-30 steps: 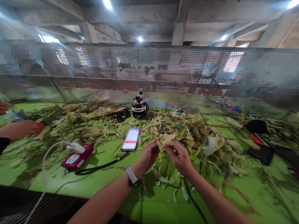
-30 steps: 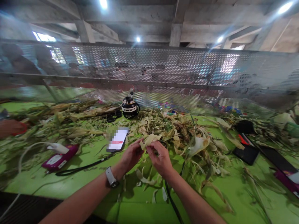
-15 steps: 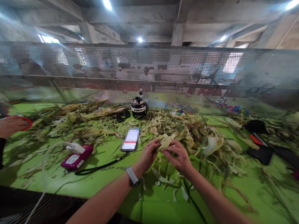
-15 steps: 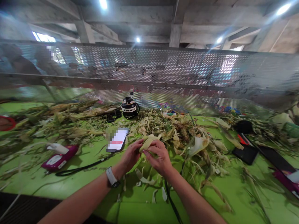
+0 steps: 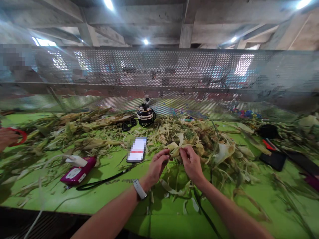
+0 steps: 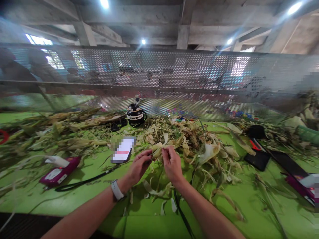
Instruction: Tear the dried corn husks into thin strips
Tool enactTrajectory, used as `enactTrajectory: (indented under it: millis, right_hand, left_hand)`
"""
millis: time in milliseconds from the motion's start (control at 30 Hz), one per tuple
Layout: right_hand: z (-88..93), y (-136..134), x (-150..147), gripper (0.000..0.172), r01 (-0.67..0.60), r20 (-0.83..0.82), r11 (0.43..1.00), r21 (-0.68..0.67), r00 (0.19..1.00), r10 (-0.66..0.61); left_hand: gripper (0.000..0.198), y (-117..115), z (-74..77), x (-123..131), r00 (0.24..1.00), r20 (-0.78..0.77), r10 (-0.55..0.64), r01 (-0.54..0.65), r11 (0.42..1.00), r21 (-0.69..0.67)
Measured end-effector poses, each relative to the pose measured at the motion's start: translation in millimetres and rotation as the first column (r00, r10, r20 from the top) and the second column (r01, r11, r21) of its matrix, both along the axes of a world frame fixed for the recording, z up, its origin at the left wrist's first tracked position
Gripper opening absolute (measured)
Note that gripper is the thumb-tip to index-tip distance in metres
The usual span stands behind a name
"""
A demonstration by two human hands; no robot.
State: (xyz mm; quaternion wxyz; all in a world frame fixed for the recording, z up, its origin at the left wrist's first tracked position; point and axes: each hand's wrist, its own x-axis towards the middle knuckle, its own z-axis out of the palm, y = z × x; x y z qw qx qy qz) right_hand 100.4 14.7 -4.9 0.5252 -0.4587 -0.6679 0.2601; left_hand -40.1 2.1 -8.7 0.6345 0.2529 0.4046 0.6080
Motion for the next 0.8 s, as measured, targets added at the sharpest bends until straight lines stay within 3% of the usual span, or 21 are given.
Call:
enactTrajectory:
  millis: [100, 267, 433, 633, 800]
  right_hand:
    - [-1.2, -1.8, -2.0, 0.022, 0.016, 0.034, 1.000, -0.001, 0.999, -0.016]
    - [-3.8, -3.1, -3.9, 0.021, 0.025, 0.084, 1.000, -0.010, 0.996, -0.024]
    - [-3.3, -3.3, -3.8, 0.020, 0.009, 0.021, 0.990, -0.142, 1.000, -0.006]
    - [-5.5, -0.1, -4.4, 0.018, 0.094, 0.091, 0.995, -0.027, 0.992, -0.092]
    - [-5.6, 1.9, -2.8, 0.022, 0.076, 0.101, 0.996, -0.046, 0.992, -0.071]
  left_hand:
    - [0.022, 0.3, -2.8, -0.7, 1.000, 0.011, 0.012, -0.012, 0.999, 0.041]
    - [0.030, 0.1, -1.9, -0.7, 0.998, -0.031, -0.060, 0.063, 0.991, 0.122]
    - [0.035, 2.7, -2.7, -0.2, 0.995, -0.072, -0.062, 0.073, 0.984, 0.165]
    - [0.031, 2.7, -6.3, -2.0, 0.992, -0.104, -0.072, 0.089, 0.982, 0.169]
    - [0.034, 1.3, -1.9, -2.9, 0.981, -0.188, -0.052, 0.085, 0.982, 0.168]
